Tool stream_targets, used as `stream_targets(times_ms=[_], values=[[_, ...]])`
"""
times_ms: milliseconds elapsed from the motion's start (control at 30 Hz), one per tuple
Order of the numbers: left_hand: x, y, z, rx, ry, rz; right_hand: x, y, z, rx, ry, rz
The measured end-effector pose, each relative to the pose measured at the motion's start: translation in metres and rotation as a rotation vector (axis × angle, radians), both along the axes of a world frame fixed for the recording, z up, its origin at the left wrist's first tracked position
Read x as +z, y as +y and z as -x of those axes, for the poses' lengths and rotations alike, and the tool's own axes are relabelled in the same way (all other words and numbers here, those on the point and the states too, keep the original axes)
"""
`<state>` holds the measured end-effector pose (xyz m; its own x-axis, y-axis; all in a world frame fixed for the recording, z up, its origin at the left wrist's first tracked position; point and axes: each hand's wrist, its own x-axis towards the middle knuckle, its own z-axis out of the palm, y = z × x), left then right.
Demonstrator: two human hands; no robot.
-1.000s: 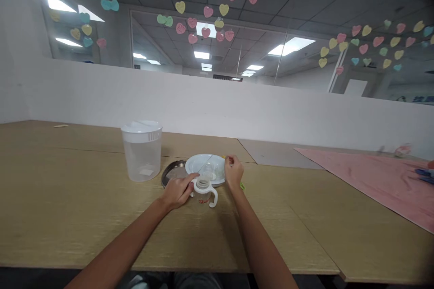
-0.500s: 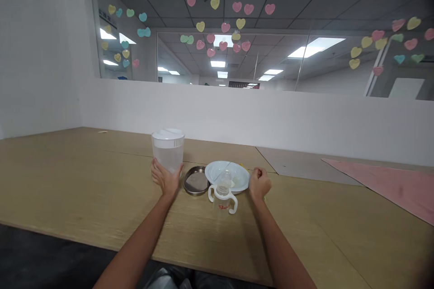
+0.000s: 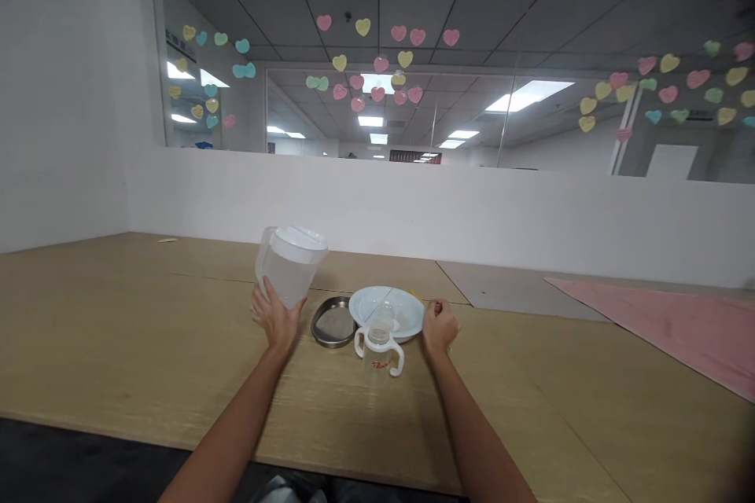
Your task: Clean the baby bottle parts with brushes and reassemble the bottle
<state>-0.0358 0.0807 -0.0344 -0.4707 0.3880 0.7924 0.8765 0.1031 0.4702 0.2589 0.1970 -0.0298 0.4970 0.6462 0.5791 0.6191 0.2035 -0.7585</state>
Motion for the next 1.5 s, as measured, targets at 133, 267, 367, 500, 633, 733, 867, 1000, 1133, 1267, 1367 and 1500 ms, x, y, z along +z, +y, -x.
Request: stream_targets(times_ms=[133,267,367,500,633,733,867,1000,1133,1267,1367,1500], values=[[0.005,-0.005,-0.003,0.153,0.077,-0.093,0.001,-0.001,0.000,-0.005,-0.044,-0.004],[0.003,-0.006,-0.005,0.097,0.195,-0.116,0.003,-0.003,0.000,-0.009,-0.068,-0.008],[-0.003,-0.003,-0.004,0.051,0.265,-0.084,0.003,-0.004,0.001,-0.004,-0.083,-0.016],[-0.010,0.002,-0.001,0.006,0.361,-0.062,0.003,-0.004,0.002,0.005,-0.101,-0.027],[-0.012,0.005,0.000,-0.045,0.443,-0.070,0.003,-0.004,0.001,0.008,-0.100,-0.008],[-0.012,0.007,0.001,-0.095,0.483,-0.095,0.002,-0.004,0.000,-0.003,-0.087,0.030],[-0.013,0.010,0.002,-0.130,0.557,-0.158,-0.001,-0.002,-0.002,-0.033,-0.055,0.104],[-0.014,0.012,0.002,-0.152,0.657,-0.177,-0.008,0.002,-0.005,-0.045,-0.020,0.191],[-0.014,0.012,0.002,-0.157,0.688,-0.176,-0.013,0.006,-0.009,-0.042,0.018,0.262],[-0.014,0.012,0.004,-0.130,0.667,-0.187,-0.015,0.008,-0.011,-0.032,0.046,0.311],[-0.015,0.013,0.005,-0.081,0.630,-0.186,-0.015,0.009,-0.011,-0.016,0.057,0.335],[-0.015,0.012,0.006,-0.038,0.569,-0.140,-0.015,0.009,-0.010,0.011,0.059,0.347]])
